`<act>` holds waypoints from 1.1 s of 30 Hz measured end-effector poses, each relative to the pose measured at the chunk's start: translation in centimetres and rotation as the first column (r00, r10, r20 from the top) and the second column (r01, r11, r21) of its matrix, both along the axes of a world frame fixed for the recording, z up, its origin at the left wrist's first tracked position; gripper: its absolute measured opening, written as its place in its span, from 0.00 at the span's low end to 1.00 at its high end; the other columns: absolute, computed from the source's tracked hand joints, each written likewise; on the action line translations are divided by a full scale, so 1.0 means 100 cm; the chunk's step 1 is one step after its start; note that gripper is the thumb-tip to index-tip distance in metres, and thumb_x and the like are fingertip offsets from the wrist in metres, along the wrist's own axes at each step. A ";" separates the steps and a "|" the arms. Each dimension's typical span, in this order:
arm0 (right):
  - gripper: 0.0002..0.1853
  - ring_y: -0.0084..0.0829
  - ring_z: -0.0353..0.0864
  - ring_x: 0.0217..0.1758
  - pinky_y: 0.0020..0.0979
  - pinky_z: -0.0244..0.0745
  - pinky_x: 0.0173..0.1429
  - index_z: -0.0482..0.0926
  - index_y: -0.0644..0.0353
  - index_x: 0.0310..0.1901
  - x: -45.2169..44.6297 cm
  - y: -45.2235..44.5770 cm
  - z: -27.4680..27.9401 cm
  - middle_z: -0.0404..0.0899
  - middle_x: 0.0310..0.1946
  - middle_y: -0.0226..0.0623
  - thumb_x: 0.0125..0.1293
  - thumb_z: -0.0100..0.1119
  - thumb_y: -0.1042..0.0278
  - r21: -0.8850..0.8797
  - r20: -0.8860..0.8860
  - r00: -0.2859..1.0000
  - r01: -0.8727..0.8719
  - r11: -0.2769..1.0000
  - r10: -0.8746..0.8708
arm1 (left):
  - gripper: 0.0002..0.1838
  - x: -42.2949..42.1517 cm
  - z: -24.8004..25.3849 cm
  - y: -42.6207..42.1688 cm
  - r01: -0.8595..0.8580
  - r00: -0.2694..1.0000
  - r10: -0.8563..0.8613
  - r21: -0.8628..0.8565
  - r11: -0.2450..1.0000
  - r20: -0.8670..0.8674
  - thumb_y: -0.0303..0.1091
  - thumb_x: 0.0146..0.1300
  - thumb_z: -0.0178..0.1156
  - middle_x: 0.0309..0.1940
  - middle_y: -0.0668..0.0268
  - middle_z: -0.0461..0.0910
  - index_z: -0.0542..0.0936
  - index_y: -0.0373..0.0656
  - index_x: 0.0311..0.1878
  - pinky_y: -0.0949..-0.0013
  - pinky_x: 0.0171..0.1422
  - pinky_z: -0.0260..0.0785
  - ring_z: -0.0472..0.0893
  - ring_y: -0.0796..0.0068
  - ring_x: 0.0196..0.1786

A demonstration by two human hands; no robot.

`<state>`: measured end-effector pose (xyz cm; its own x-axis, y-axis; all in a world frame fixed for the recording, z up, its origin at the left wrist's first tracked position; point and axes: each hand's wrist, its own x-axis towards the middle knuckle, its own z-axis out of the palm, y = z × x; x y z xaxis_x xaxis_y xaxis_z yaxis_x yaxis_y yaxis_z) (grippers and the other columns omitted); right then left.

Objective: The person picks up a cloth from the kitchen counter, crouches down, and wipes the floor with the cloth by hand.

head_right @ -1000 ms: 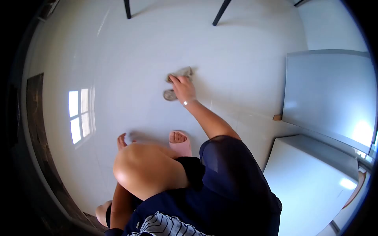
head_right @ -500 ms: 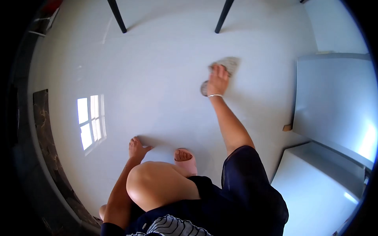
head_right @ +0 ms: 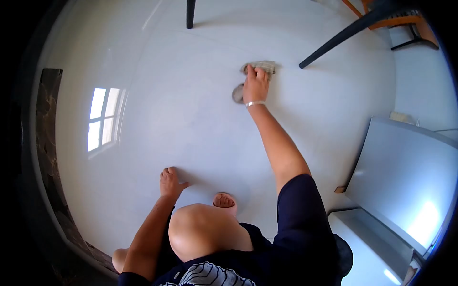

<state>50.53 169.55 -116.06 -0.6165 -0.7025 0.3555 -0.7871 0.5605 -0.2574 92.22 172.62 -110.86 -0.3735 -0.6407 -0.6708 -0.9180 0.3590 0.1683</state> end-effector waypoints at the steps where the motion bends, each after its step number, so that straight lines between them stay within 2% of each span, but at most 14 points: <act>1: 0.13 0.42 0.73 0.52 0.43 0.70 0.55 0.79 0.57 0.51 -0.003 -0.018 0.004 0.74 0.49 0.43 0.74 0.49 0.61 0.013 -0.001 1.000 -0.009 1.000 0.009 | 0.39 0.000 0.002 -0.001 -0.012 1.000 0.012 0.028 1.000 0.005 0.47 0.42 0.81 0.49 0.50 0.73 0.70 0.34 0.50 0.58 0.61 0.71 0.74 0.51 0.55; 3: 0.13 0.42 0.74 0.53 0.42 0.70 0.56 0.79 0.56 0.52 0.012 -0.063 0.009 0.75 0.48 0.42 0.74 0.49 0.62 -0.028 0.273 0.949 0.173 0.985 -0.159 | 0.39 0.001 0.003 0.001 -0.020 1.000 0.020 0.019 1.000 -0.011 0.46 0.41 0.81 0.49 0.50 0.74 0.70 0.35 0.49 0.58 0.61 0.71 0.74 0.51 0.54; 7: 0.16 0.49 0.73 0.51 0.45 0.69 0.56 0.80 0.65 0.41 0.076 -0.129 0.006 0.77 0.44 0.47 0.73 0.52 0.58 -0.204 0.563 0.819 0.013 0.979 0.107 | 0.38 0.002 0.002 0.001 0.004 1.000 -0.004 -0.010 1.000 -0.010 0.45 0.41 0.81 0.48 0.51 0.74 0.70 0.35 0.49 0.59 0.59 0.71 0.74 0.52 0.53; 9: 0.14 0.46 0.74 0.50 0.44 0.70 0.55 0.80 0.63 0.43 0.105 -0.123 -0.004 0.77 0.43 0.46 0.72 0.53 0.60 -0.165 0.211 0.883 -0.390 0.906 0.419 | 0.37 0.004 0.000 0.002 0.002 1.000 -0.003 -0.038 0.999 -0.022 0.46 0.40 0.81 0.46 0.53 0.74 0.71 0.37 0.47 0.60 0.58 0.71 0.75 0.54 0.51; 11: 0.14 0.40 0.75 0.50 0.41 0.71 0.54 0.81 0.62 0.44 0.106 -0.107 0.005 0.78 0.44 0.44 0.71 0.55 0.59 -0.077 0.216 0.875 -0.427 0.901 0.433 | 0.36 0.005 -0.001 0.002 -0.003 0.999 0.000 -0.063 0.998 -0.037 0.47 0.39 0.82 0.45 0.55 0.74 0.71 0.38 0.45 0.61 0.56 0.72 0.75 0.56 0.50; 13: 0.16 0.38 0.75 0.52 0.39 0.72 0.53 0.81 0.63 0.44 0.077 -0.088 0.022 0.78 0.45 0.43 0.71 0.57 0.56 -0.161 0.502 0.794 -0.304 0.939 0.343 | 0.37 0.007 -0.004 0.002 0.002 0.999 -0.005 -0.074 0.997 -0.048 0.47 0.38 0.82 0.45 0.55 0.74 0.71 0.38 0.45 0.61 0.55 0.72 0.75 0.56 0.49; 15: 0.20 0.39 0.75 0.54 0.39 0.71 0.54 0.80 0.64 0.45 0.024 -0.091 0.035 0.79 0.46 0.44 0.70 0.58 0.52 -0.058 0.886 0.464 0.162 0.985 -0.024 | 0.38 0.006 -0.004 0.002 -0.015 0.999 0.012 -0.062 0.998 -0.042 0.47 0.37 0.82 0.45 0.55 0.74 0.71 0.38 0.45 0.60 0.55 0.72 0.75 0.56 0.49; 17: 0.19 0.42 0.76 0.53 0.41 0.70 0.56 0.80 0.65 0.43 -0.032 -0.094 0.017 0.80 0.45 0.45 0.73 0.54 0.53 -0.080 0.629 0.759 0.280 0.957 -0.169 | 0.38 0.005 -0.002 0.002 -0.035 0.999 0.034 -0.049 0.998 -0.030 0.47 0.36 0.83 0.45 0.55 0.74 0.71 0.38 0.45 0.60 0.55 0.72 0.75 0.56 0.49; 18: 0.19 0.42 0.76 0.53 0.41 0.70 0.56 0.80 0.65 0.43 -0.039 -0.104 0.002 0.80 0.45 0.45 0.73 0.54 0.53 -0.073 0.630 0.759 0.267 0.961 -0.163 | 0.38 0.005 0.000 0.002 -0.033 0.999 0.031 -0.057 0.998 -0.036 0.46 0.36 0.83 0.45 0.55 0.74 0.71 0.38 0.45 0.60 0.55 0.72 0.75 0.56 0.49; 20: 0.13 0.44 0.76 0.54 0.42 0.71 0.57 0.80 0.61 0.45 -0.046 -0.123 -0.016 0.79 0.46 0.47 0.73 0.53 0.60 -0.030 -0.063 0.990 0.124 0.992 -0.125 | 0.37 0.004 0.002 0.003 -0.041 0.999 0.039 -0.061 0.997 -0.035 0.45 0.36 0.83 0.45 0.55 0.75 0.72 0.38 0.45 0.59 0.55 0.72 0.75 0.56 0.49; 21: 0.13 0.44 0.76 0.54 0.42 0.71 0.57 0.80 0.61 0.45 -0.042 -0.138 -0.023 0.79 0.46 0.47 0.73 0.53 0.60 -0.031 -0.055 0.992 0.111 0.993 -0.113 | 0.37 0.003 0.003 0.002 -0.055 0.998 0.053 -0.046 0.997 -0.047 0.43 0.36 0.83 0.45 0.56 0.75 0.72 0.38 0.45 0.59 0.55 0.72 0.75 0.56 0.50; 23: 0.13 0.45 0.74 0.56 0.42 0.70 0.59 0.80 0.60 0.51 -0.009 -0.175 -0.017 0.77 0.49 0.43 0.74 0.49 0.65 -0.053 0.323 0.946 0.052 0.997 -0.032 | 0.36 0.003 0.004 0.000 -0.081 0.996 0.080 -0.034 0.996 -0.047 0.42 0.36 0.83 0.45 0.56 0.74 0.72 0.39 0.45 0.59 0.55 0.72 0.75 0.56 0.50; 27: 0.17 0.43 0.73 0.54 0.39 0.70 0.59 0.79 0.56 0.57 0.069 -0.193 0.000 0.76 0.48 0.39 0.68 0.52 0.71 0.028 0.096 0.915 -0.396 0.918 0.392 | 0.36 -0.001 0.009 -0.001 -0.082 0.996 0.081 -0.029 0.996 -0.032 0.41 0.37 0.83 0.47 0.56 0.74 0.72 0.38 0.46 0.60 0.57 0.72 0.75 0.56 0.52; 33: 0.20 0.40 0.73 0.53 0.40 0.70 0.59 0.78 0.49 0.59 0.080 -0.122 0.005 0.75 0.47 0.34 0.65 0.56 0.72 0.035 0.228 0.800 -0.576 0.817 0.555 | 0.38 -0.001 0.008 0.000 -0.115 0.993 0.115 0.020 0.993 -0.013 0.40 0.38 0.82 0.50 0.51 0.74 0.72 0.36 0.51 0.58 0.60 0.72 0.75 0.52 0.55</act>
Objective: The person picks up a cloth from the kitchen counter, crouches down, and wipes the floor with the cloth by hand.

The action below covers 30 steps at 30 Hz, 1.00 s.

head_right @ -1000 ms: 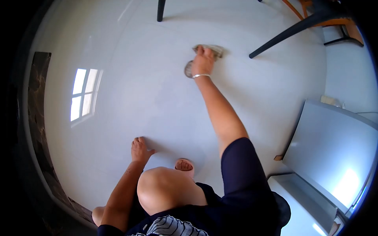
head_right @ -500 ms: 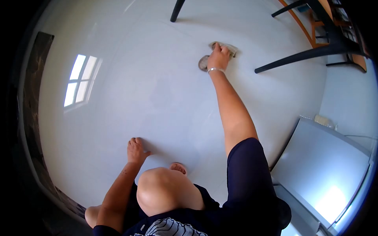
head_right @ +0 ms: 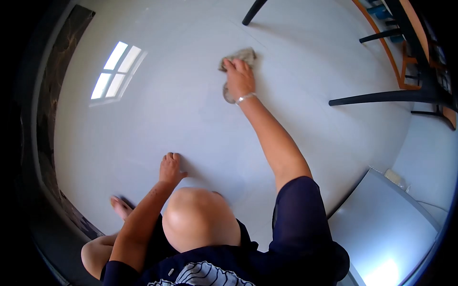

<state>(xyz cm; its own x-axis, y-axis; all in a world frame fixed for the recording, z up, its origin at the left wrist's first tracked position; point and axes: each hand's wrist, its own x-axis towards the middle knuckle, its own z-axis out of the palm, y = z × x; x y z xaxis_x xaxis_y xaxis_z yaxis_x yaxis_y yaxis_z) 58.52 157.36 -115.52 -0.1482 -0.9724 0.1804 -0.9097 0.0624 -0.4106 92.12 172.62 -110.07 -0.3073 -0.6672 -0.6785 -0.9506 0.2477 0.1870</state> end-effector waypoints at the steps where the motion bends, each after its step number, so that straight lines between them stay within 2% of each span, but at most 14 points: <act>1: 0.20 0.41 0.73 0.54 0.40 0.71 0.59 0.78 0.52 0.60 -0.001 0.013 0.003 0.75 0.47 0.36 0.66 0.55 0.73 0.015 -0.053 0.997 0.056 0.998 -0.055 | 0.39 0.001 0.000 0.000 0.004 1.000 -0.004 0.003 1.000 -0.005 0.40 0.38 0.82 0.50 0.52 0.74 0.72 0.36 0.51 0.58 0.60 0.71 0.75 0.52 0.55; 4: 0.20 0.41 0.74 0.54 0.41 0.71 0.59 0.77 0.56 0.60 0.027 0.020 0.002 0.75 0.47 0.38 0.66 0.53 0.73 0.063 -0.081 0.976 0.208 0.976 -0.203 | 0.39 0.002 -0.001 -0.001 0.011 1.000 -0.011 0.001 1.000 -0.027 0.41 0.38 0.82 0.50 0.52 0.75 0.73 0.35 0.52 0.59 0.60 0.71 0.75 0.53 0.55; 5: 0.19 0.41 0.74 0.54 0.41 0.71 0.59 0.77 0.58 0.60 0.050 0.011 0.012 0.75 0.47 0.40 0.66 0.52 0.73 0.171 0.159 0.944 0.261 0.950 -0.288 | 0.39 0.003 -0.001 -0.001 0.026 0.999 -0.026 -0.007 1.000 -0.036 0.42 0.38 0.81 0.49 0.52 0.75 0.73 0.35 0.52 0.59 0.60 0.71 0.75 0.53 0.55; 6: 0.19 0.41 0.74 0.54 0.41 0.71 0.58 0.77 0.58 0.59 0.070 0.004 -0.009 0.75 0.47 0.40 0.67 0.53 0.73 0.024 -0.070 0.990 0.126 0.992 -0.124 | 0.39 0.004 -0.002 -0.001 0.023 0.999 -0.024 -0.009 1.000 -0.037 0.42 0.38 0.81 0.49 0.52 0.75 0.73 0.35 0.52 0.59 0.60 0.71 0.75 0.53 0.55; 8: 0.15 0.42 0.75 0.54 0.41 0.73 0.58 0.78 0.56 0.57 0.119 -0.016 -0.003 0.76 0.47 0.39 0.70 0.52 0.69 0.040 0.066 0.994 0.086 0.995 -0.089 | 0.35 0.006 -0.003 0.000 0.072 0.996 -0.075 -0.059 0.996 -0.038 0.43 0.40 0.80 0.47 0.58 0.75 0.74 0.38 0.49 0.60 0.57 0.73 0.76 0.58 0.53; 11: 0.15 0.42 0.76 0.54 0.42 0.73 0.58 0.80 0.55 0.55 0.159 -0.035 -0.001 0.76 0.48 0.41 0.70 0.53 0.67 0.076 0.300 0.951 0.058 0.995 -0.079 | 0.36 0.010 0.001 -0.002 0.068 0.995 -0.069 -0.017 0.998 -0.067 0.43 0.44 0.78 0.49 0.53 0.75 0.73 0.35 0.52 0.59 0.61 0.71 0.75 0.54 0.54; 16: 0.17 0.42 0.77 0.52 0.36 0.73 0.56 0.79 0.60 0.57 0.133 0.000 0.040 0.76 0.49 0.42 0.69 0.53 0.70 -0.118 0.622 0.782 0.057 0.991 0.029 | 0.30 0.037 0.014 0.002 0.183 0.967 -0.183 -0.019 0.983 -0.175 0.47 0.55 0.71 0.48 0.55 0.76 0.74 0.36 0.52 0.57 0.61 0.71 0.76 0.54 0.53; 18: 0.17 0.39 0.78 0.50 0.34 0.74 0.54 0.79 0.58 0.58 0.126 0.051 0.069 0.75 0.49 0.40 0.69 0.53 0.73 -0.061 0.560 0.825 -0.056 0.997 0.080 | 0.28 0.064 0.018 0.012 0.407 0.849 -0.212 0.345 0.846 -0.483 0.53 0.63 0.64 0.49 0.55 0.78 0.76 0.38 0.54 0.57 0.63 0.69 0.78 0.55 0.53; 20: 0.18 0.38 0.78 0.49 0.35 0.75 0.53 0.80 0.55 0.57 0.127 0.110 0.072 0.75 0.48 0.38 0.66 0.54 0.76 0.057 0.520 0.846 -0.173 0.983 0.119 | 0.31 0.083 0.048 0.017 0.415 0.895 -0.081 0.754 0.508 -0.438 0.61 0.71 0.52 0.53 0.53 0.79 0.77 0.40 0.57 0.57 0.66 0.67 0.78 0.54 0.57; 22: 0.20 0.38 0.78 0.50 0.38 0.75 0.53 0.80 0.48 0.58 0.128 0.160 0.053 0.76 0.49 0.36 0.65 0.54 0.75 0.163 0.444 0.825 -0.459 0.873 0.350 | 0.37 0.121 0.063 0.036 0.447 0.894 -0.133 0.832 0.329 -0.428 0.66 0.73 0.42 0.60 0.50 0.77 0.75 0.40 0.61 0.58 0.69 0.65 0.75 0.53 0.63; 23: 0.20 0.35 0.74 0.62 0.40 0.70 0.62 0.79 0.43 0.61 0.133 0.176 0.046 0.76 0.59 0.31 0.68 0.54 0.67 0.283 0.189 0.819 -0.574 0.769 0.542 | 0.38 0.136 0.084 0.032 0.385 0.922 -0.097 0.875 0.294 -0.374 0.68 0.73 0.39 0.61 0.49 0.76 0.74 0.40 0.63 0.56 0.70 0.63 0.74 0.52 0.65; 26: 0.23 0.32 0.63 0.74 0.44 0.57 0.73 0.74 0.38 0.66 0.134 0.181 0.029 0.69 0.69 0.24 0.69 0.52 0.58 0.258 -0.073 0.652 -0.719 0.646 0.755 | 0.41 0.173 0.169 0.020 0.209 0.978 -0.051 0.938 0.276 -0.203 0.69 0.72 0.37 0.64 0.46 0.73 0.69 0.39 0.68 0.52 0.73 0.59 0.70 0.48 0.68; 28: 0.26 0.33 0.55 0.79 0.45 0.49 0.77 0.70 0.36 0.69 0.139 0.146 0.023 0.61 0.75 0.20 0.70 0.52 0.56 0.322 -0.196 0.656 -0.659 0.680 0.729 | 0.41 0.187 0.223 0.019 0.099 0.994 -0.079 0.958 0.270 -0.080 0.68 0.73 0.37 0.66 0.44 0.70 0.67 0.39 0.70 0.52 0.75 0.58 0.68 0.46 0.69; 30: 0.26 0.34 0.53 0.79 0.47 0.49 0.77 0.68 0.37 0.71 0.143 0.094 0.015 0.61 0.75 0.24 0.72 0.50 0.55 0.219 -0.279 0.734 -0.579 0.786 0.619 | 0.36 0.196 0.258 0.021 -0.050 0.991 -0.123 0.997 0.055 0.057 0.63 0.75 0.41 0.64 0.46 0.72 0.69 0.38 0.68 0.56 0.73 0.62 0.71 0.51 0.68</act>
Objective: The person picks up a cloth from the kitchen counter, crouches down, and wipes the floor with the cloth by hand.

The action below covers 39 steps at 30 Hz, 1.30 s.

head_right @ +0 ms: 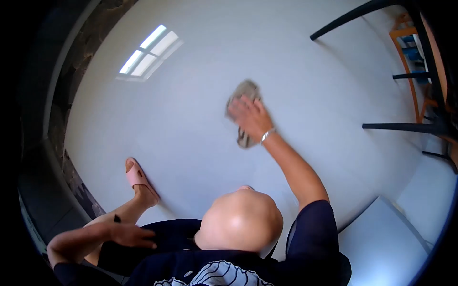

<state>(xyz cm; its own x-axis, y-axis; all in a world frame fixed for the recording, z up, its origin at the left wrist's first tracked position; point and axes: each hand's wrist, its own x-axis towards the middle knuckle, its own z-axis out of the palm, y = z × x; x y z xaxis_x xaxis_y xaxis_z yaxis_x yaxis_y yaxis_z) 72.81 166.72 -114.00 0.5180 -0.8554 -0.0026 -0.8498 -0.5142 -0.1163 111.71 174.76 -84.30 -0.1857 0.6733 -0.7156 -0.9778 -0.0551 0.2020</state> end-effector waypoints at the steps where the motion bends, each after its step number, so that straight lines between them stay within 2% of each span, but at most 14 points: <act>1: 0.26 0.34 0.51 0.80 0.47 0.48 0.78 0.66 0.36 0.72 0.003 -0.030 -0.001 0.59 0.76 0.24 0.73 0.48 0.56 -0.011 -0.047 0.996 0.077 0.997 -0.078 | 0.33 0.025 0.019 0.026 -0.256 0.965 0.246 -0.109 0.961 -0.097 0.62 0.75 0.43 0.56 0.47 0.76 0.72 0.39 0.62 0.56 0.67 0.64 0.75 0.52 0.62; 6: 0.22 0.28 0.54 0.78 0.47 0.52 0.75 0.68 0.33 0.69 0.013 -0.148 -0.014 0.60 0.74 0.18 0.75 0.44 0.60 0.039 0.104 0.907 0.406 0.913 -0.408 | 0.26 0.064 0.118 0.091 -0.449 0.767 0.516 -0.255 0.856 0.383 0.49 0.76 0.53 0.56 0.60 0.78 0.74 0.36 0.62 0.67 0.69 0.65 0.74 0.69 0.61; 9: 0.17 0.39 0.75 0.60 0.37 0.72 0.64 0.84 0.47 0.50 0.017 -0.186 -0.023 0.80 0.56 0.26 0.67 0.49 0.75 -0.132 0.363 0.823 0.510 0.850 -0.437 | 0.23 0.105 0.150 0.170 -0.942 -0.076 0.785 -0.302 0.145 0.614 0.30 0.71 0.60 0.57 0.68 0.79 0.71 0.36 0.67 0.72 0.70 0.65 0.76 0.78 0.60; 14: 0.16 0.43 0.77 0.56 0.39 0.72 0.63 0.83 0.53 0.51 0.041 -0.183 -0.015 0.83 0.50 0.34 0.67 0.49 0.78 0.073 0.695 0.592 0.508 0.858 -0.409 | 0.25 0.183 0.127 0.295 -0.887 -0.443 0.555 -0.433 -0.159 0.704 0.28 0.67 0.63 0.56 0.59 0.81 0.71 0.35 0.66 0.67 0.64 0.73 0.83 0.70 0.53; 16: 0.13 0.42 0.81 0.52 0.37 0.77 0.57 0.82 0.57 0.50 0.058 -0.164 0.014 0.84 0.49 0.40 0.67 0.53 0.75 -0.087 0.685 0.708 0.316 0.945 -0.174 | 0.20 0.119 -0.028 0.144 -0.649 -0.651 0.757 -0.479 -0.591 -0.054 0.36 0.65 0.64 0.44 0.64 0.79 0.74 0.42 0.58 0.68 0.53 0.72 0.78 0.76 0.43; 18: 0.13 0.40 0.82 0.53 0.37 0.77 0.57 0.82 0.56 0.50 0.080 -0.149 0.033 0.84 0.46 0.39 0.66 0.54 0.77 -0.178 0.613 0.789 0.100 0.979 0.031 | 0.16 0.054 -0.140 0.036 -0.346 -0.731 0.380 -0.172 -0.922 -0.567 0.44 0.64 0.65 0.33 0.69 0.76 0.78 0.49 0.50 0.70 0.42 0.70 0.73 0.82 0.32; 22: 0.16 0.43 0.79 0.54 0.37 0.74 0.59 0.82 0.57 0.47 0.149 -0.087 0.078 0.82 0.49 0.45 0.55 0.59 0.79 -0.197 0.639 0.672 -0.327 0.924 0.374 | 0.15 -0.016 -0.089 0.110 -0.498 -0.668 0.712 -0.580 -0.645 -0.218 0.43 0.66 0.63 0.33 0.69 0.76 0.77 0.48 0.51 0.70 0.42 0.71 0.73 0.82 0.33; 24: 0.14 0.38 0.81 0.54 0.36 0.77 0.56 0.82 0.55 0.49 0.185 -0.043 0.049 0.84 0.45 0.36 0.63 0.56 0.77 0.292 0.690 0.708 -0.458 0.839 0.146 | 0.14 -0.026 -0.049 0.142 -0.599 -0.597 0.801 -0.692 -0.403 0.051 0.42 0.66 0.62 0.33 0.69 0.76 0.77 0.47 0.51 0.70 0.43 0.71 0.73 0.82 0.34; 26: 0.18 0.29 0.75 0.65 0.33 0.68 0.66 0.80 0.47 0.56 0.218 -0.010 0.010 0.78 0.60 0.27 0.64 0.56 0.69 -0.003 0.497 0.664 -0.643 0.766 0.559 | 0.14 -0.024 -0.028 0.149 -0.642 -0.547 0.809 -0.729 -0.238 0.218 0.41 0.67 0.61 0.33 0.69 0.76 0.77 0.46 0.51 0.70 0.43 0.71 0.73 0.82 0.34; 32: 0.24 0.26 0.63 0.75 0.35 0.55 0.76 0.72 0.37 0.68 0.224 -0.022 -0.024 0.65 0.73 0.22 0.71 0.51 0.60 -0.088 0.253 0.711 -0.659 0.747 0.657 | 0.12 0.025 -0.029 0.124 -0.528 -0.363 0.899 -0.849 0.018 0.245 0.39 0.69 0.58 0.33 0.69 0.76 0.77 0.44 0.51 0.70 0.44 0.71 0.74 0.81 0.36; 33: 0.24 0.30 0.61 0.76 0.39 0.54 0.76 0.69 0.37 0.70 0.221 -0.043 -0.020 0.63 0.74 0.26 0.74 0.48 0.57 0.500 0.461 0.853 -0.476 0.723 0.243 | 0.12 0.045 -0.040 0.111 -0.446 -0.289 0.937 -0.894 0.048 0.195 0.38 0.69 0.57 0.33 0.69 0.76 0.77 0.44 0.51 0.70 0.44 0.71 0.74 0.81 0.36; 34: 0.22 0.35 0.69 0.71 0.41 0.59 0.73 0.78 0.50 0.61 0.219 -0.065 0.002 0.73 0.66 0.32 0.65 0.51 0.68 -0.222 0.273 0.822 -0.452 0.864 0.501 | 0.12 0.066 -0.049 0.094 -0.361 -0.205 0.966 -0.929 0.075 0.158 0.38 0.70 0.57 0.33 0.69 0.76 0.77 0.44 0.52 0.70 0.44 0.71 0.74 0.81 0.36; 37: 0.26 0.32 0.50 0.81 0.41 0.44 0.80 0.67 0.44 0.72 0.200 -0.133 0.011 0.60 0.76 0.30 0.74 0.43 0.53 -0.046 0.061 0.971 -0.230 0.972 0.232 | 0.12 0.132 -0.082 0.039 -0.170 0.034 0.997 -0.983 0.070 0.065 0.37 0.71 0.55 0.33 0.69 0.76 0.77 0.43 0.52 0.70 0.45 0.71 0.74 0.81 0.37; 39: 0.27 0.32 0.49 0.81 0.41 0.43 0.80 0.66 0.44 0.72 0.186 -0.158 0.016 0.59 0.76 0.30 0.74 0.43 0.52 -0.064 0.061 0.993 -0.099 0.993 0.103 | 0.13 0.240 -0.152 0.064 -0.555 0.295 0.946 -0.830 0.057 -0.132 0.31 0.70 0.55 0.39 0.64 0.82 0.78 0.37 0.54 0.70 0.44 0.75 0.80 0.76 0.40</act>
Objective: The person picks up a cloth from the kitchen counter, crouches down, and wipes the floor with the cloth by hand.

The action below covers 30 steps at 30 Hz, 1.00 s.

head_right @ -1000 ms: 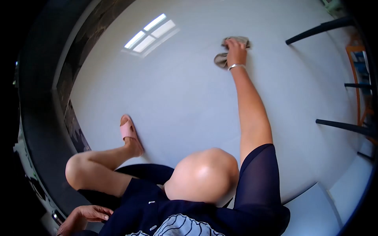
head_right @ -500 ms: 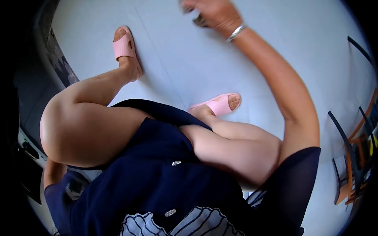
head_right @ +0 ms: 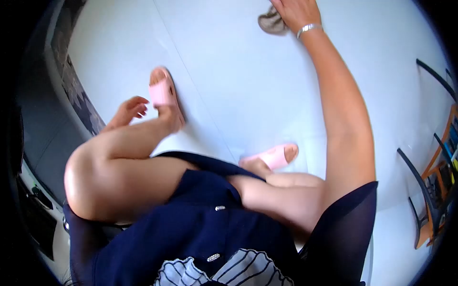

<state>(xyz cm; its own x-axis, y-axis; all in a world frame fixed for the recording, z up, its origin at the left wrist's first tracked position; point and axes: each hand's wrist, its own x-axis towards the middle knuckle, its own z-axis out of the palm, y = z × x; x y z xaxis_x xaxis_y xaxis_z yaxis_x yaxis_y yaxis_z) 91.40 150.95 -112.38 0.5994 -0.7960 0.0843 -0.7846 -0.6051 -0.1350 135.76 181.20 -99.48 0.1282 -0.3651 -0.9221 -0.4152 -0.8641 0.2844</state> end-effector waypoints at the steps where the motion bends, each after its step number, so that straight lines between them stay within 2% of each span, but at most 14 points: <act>1: 0.28 0.33 0.47 0.82 0.41 0.42 0.81 0.65 0.44 0.73 -0.005 -0.009 -0.005 0.57 0.77 0.31 0.74 0.44 0.50 0.043 0.005 0.993 0.114 0.993 -0.114 | 0.13 -0.010 -0.001 -0.013 -0.005 1.000 0.003 -0.055 0.998 -0.030 0.31 0.70 0.56 0.38 0.64 0.82 0.80 0.36 0.53 0.70 0.44 0.75 0.81 0.75 0.40; 2: 0.25 0.34 0.60 0.76 0.43 0.53 0.76 0.66 0.39 0.72 -0.006 -0.015 -0.028 0.62 0.75 0.29 0.75 0.46 0.54 -0.161 0.073 0.993 0.104 0.981 -0.093 | 0.12 -0.022 0.001 -0.025 0.016 0.997 -0.025 -0.122 0.992 -0.073 0.31 0.70 0.56 0.39 0.63 0.82 0.80 0.37 0.52 0.70 0.45 0.75 0.81 0.75 0.41; 3: 0.25 0.36 0.58 0.77 0.45 0.52 0.76 0.65 0.40 0.73 0.001 -0.007 -0.021 0.62 0.75 0.30 0.76 0.43 0.52 -0.145 0.040 0.981 0.192 0.971 -0.188 | 0.12 -0.033 0.007 -0.039 0.020 0.997 -0.030 -0.119 0.993 -0.077 0.30 0.70 0.56 0.39 0.62 0.82 0.80 0.36 0.52 0.68 0.47 0.76 0.81 0.74 0.41; 4: 0.28 0.38 0.58 0.77 0.48 0.54 0.76 0.67 0.44 0.72 0.010 0.006 -0.017 0.63 0.74 0.32 0.72 0.52 0.52 -0.159 0.041 0.966 0.257 0.953 -0.254 | 0.12 -0.040 0.007 -0.046 -0.023 0.994 0.005 -0.159 0.987 -0.111 0.30 0.70 0.56 0.39 0.62 0.82 0.80 0.36 0.51 0.68 0.48 0.76 0.81 0.73 0.41; 6: 0.29 0.41 0.55 0.78 0.50 0.51 0.77 0.66 0.45 0.73 0.032 0.047 -0.014 0.61 0.75 0.34 0.71 0.53 0.53 -0.092 -0.007 0.973 0.228 0.969 -0.229 | 0.12 -0.046 0.004 -0.062 -0.020 0.988 -0.013 -0.213 0.977 -0.155 0.31 0.70 0.56 0.39 0.62 0.82 0.80 0.36 0.51 0.69 0.49 0.76 0.81 0.74 0.41; 9: 0.30 0.37 0.54 0.79 0.48 0.49 0.78 0.64 0.42 0.74 0.091 0.105 0.014 0.60 0.75 0.30 0.71 0.52 0.53 0.268 -0.331 0.936 -0.027 0.963 0.118 | 0.12 -0.047 -0.016 -0.083 -0.016 0.973 -0.053 -0.294 0.956 -0.225 0.32 0.70 0.56 0.40 0.63 0.82 0.80 0.36 0.51 0.68 0.50 0.75 0.81 0.74 0.42; 11: 0.29 0.33 0.51 0.80 0.46 0.47 0.79 0.62 0.38 0.74 0.089 0.121 -0.011 0.58 0.76 0.26 0.72 0.49 0.53 0.109 0.141 0.923 -0.374 0.921 0.358 | 0.12 -0.053 -0.035 -0.092 -0.059 0.973 -0.018 -0.327 0.943 -0.228 0.32 0.70 0.57 0.41 0.61 0.82 0.80 0.37 0.52 0.67 0.52 0.75 0.81 0.74 0.44; 12: 0.29 0.33 0.51 0.80 0.46 0.47 0.79 0.62 0.38 0.74 0.091 0.111 -0.008 0.58 0.76 0.26 0.72 0.49 0.53 0.078 0.136 0.915 -0.391 0.917 0.379 | 0.12 -0.063 -0.028 -0.106 -0.013 0.978 -0.059 -0.336 0.942 -0.202 0.32 0.70 0.58 0.44 0.60 0.83 0.80 0.38 0.52 0.64 0.54 0.76 0.81 0.71 0.47; 14: 0.28 0.31 0.48 0.81 0.45 0.45 0.81 0.61 0.36 0.74 0.101 0.093 0.001 0.56 0.77 0.23 0.73 0.48 0.53 0.230 -0.048 0.962 -0.251 0.940 0.268 | 0.13 -0.061 -0.058 -0.111 0.140 0.948 -0.283 -0.605 0.783 -0.147 0.32 0.70 0.58 0.49 0.61 0.82 0.79 0.42 0.55 0.63 0.55 0.76 0.80 0.69 0.52; 16: 0.28 0.33 0.47 0.82 0.45 0.42 0.81 0.61 0.38 0.74 0.114 0.083 0.015 0.53 0.78 0.26 0.74 0.47 0.56 0.227 -0.068 0.998 0.007 0.974 0.009 | 0.14 -0.064 -0.066 -0.121 0.196 0.924 -0.371 -0.717 0.669 -0.093 0.30 0.68 0.59 0.50 0.59 0.81 0.78 0.41 0.56 0.61 0.56 0.76 0.81 0.65 0.52; 22: 0.32 0.47 0.38 0.83 0.55 0.37 0.80 0.56 0.46 0.77 0.155 0.112 -0.015 0.45 0.81 0.38 0.72 0.45 0.60 0.377 0.000 0.939 0.318 0.870 -0.343 | 0.20 -0.071 -0.069 -0.142 0.268 0.897 -0.440 -0.842 0.469 0.041 0.27 0.63 0.60 0.58 0.56 0.75 0.74 0.41 0.60 0.58 0.66 0.68 0.74 0.54 0.62; 27: 0.34 0.50 0.35 0.84 0.52 0.36 0.81 0.52 0.52 0.78 0.232 0.103 -0.024 0.42 0.81 0.43 0.70 0.43 0.63 0.552 0.098 0.985 0.064 0.831 -0.142 | 0.26 -0.058 -0.088 -0.124 0.095 0.976 -0.217 -0.940 0.327 0.023 0.21 0.60 0.59 0.63 0.49 0.69 0.68 0.36 0.63 0.54 0.71 0.63 0.69 0.48 0.66; 29: 0.35 0.46 0.36 0.84 0.42 0.36 0.82 0.52 0.58 0.78 0.272 0.097 -0.019 0.43 0.81 0.44 0.69 0.42 0.63 0.728 0.433 0.875 -0.197 0.657 -0.218 | 0.28 -0.048 -0.097 -0.115 0.087 0.992 -0.114 -0.936 0.340 0.051 0.19 0.58 0.58 0.63 0.46 0.68 0.67 0.34 0.64 0.53 0.72 0.62 0.67 0.46 0.68; 30: 0.33 0.43 0.46 0.82 0.34 0.43 0.81 0.57 0.63 0.75 0.281 0.093 0.009 0.53 0.78 0.46 0.67 0.45 0.66 0.817 0.498 0.768 -0.261 0.514 -0.402 | 0.28 -0.047 -0.102 -0.112 0.064 0.997 0.010 -0.937 0.345 0.072 0.19 0.58 0.57 0.64 0.45 0.68 0.66 0.32 0.64 0.53 0.73 0.61 0.66 0.45 0.69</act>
